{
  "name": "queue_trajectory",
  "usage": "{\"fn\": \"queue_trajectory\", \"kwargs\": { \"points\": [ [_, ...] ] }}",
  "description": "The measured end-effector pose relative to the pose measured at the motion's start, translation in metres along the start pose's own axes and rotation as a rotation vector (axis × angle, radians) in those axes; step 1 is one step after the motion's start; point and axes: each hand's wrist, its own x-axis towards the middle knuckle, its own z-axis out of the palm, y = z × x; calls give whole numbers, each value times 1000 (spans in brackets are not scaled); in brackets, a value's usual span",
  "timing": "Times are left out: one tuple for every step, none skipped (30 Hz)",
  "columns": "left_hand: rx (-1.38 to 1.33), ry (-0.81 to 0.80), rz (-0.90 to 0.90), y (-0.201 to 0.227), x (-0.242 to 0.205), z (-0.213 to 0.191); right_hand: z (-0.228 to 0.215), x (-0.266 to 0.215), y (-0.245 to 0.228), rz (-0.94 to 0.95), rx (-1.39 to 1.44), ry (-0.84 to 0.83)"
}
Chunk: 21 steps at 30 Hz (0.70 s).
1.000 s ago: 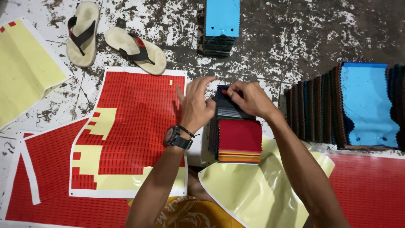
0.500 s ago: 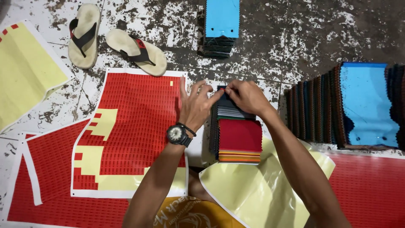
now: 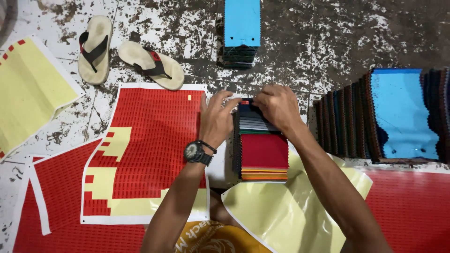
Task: The person sits on the floor and sorts through stacks of colorful, textured material samples. They flip through the samples, separating them into different piles based on color and type, including red, yellow, blue, and dark-colored sheets.
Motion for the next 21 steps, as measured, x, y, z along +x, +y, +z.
{"fn": "queue_trajectory", "kwargs": {
  "points": [
    [-1,-1,2,2,1,-5,-5,0,-3,2,-1,1],
    [-198,40,-103,4,3,-9,-11,1,-6,-56,5,39],
    [-394,82,-211,6,4,-15,-15,2,-9,-116,12,77],
    [-393,82,-210,5,5,-19,-30,6,-14,-116,12,78],
    [-634,109,-258,5,6,-22,-44,9,-19,-57,244,-80],
    [-874,136,-305,4,7,-26,-58,12,-25,3,475,-239],
    [-876,134,-308,3,8,-26,-70,18,-32,5,477,-242],
    [-957,128,-318,2,8,-25,-82,24,-40,105,601,-310],
    [-1038,123,-323,0,11,-25,-95,31,-46,205,721,-374],
    [-1040,121,-321,5,12,-27,-94,32,-46,208,720,-373],
    [-1046,77,-326,9,14,-29,-94,36,-45,231,738,-368],
    [-1052,33,-332,13,16,-32,-93,39,-45,255,756,-364],
    [-1051,34,-333,13,16,-30,-91,38,-46,254,757,-365],
    [-1037,15,-300,13,16,-28,-89,37,-47,256,749,-356],
    [-1022,-1,-266,13,17,-26,-87,37,-48,257,741,-348],
    [-1022,1,-268,13,18,-24,-86,37,-47,255,741,-350],
    [-1029,-4,-261,12,18,-22,-85,37,-47,271,725,-373],
    [-1036,-9,-254,11,19,-20,-84,36,-46,287,708,-397],
    [-1036,-8,-257,12,18,-18,-86,35,-47,287,709,-400],
    [-1024,14,-237,13,17,-17,-88,35,-48,291,668,-418],
    [-1011,36,-216,14,16,-15,-90,34,-49,296,627,-436]
  ]
}}
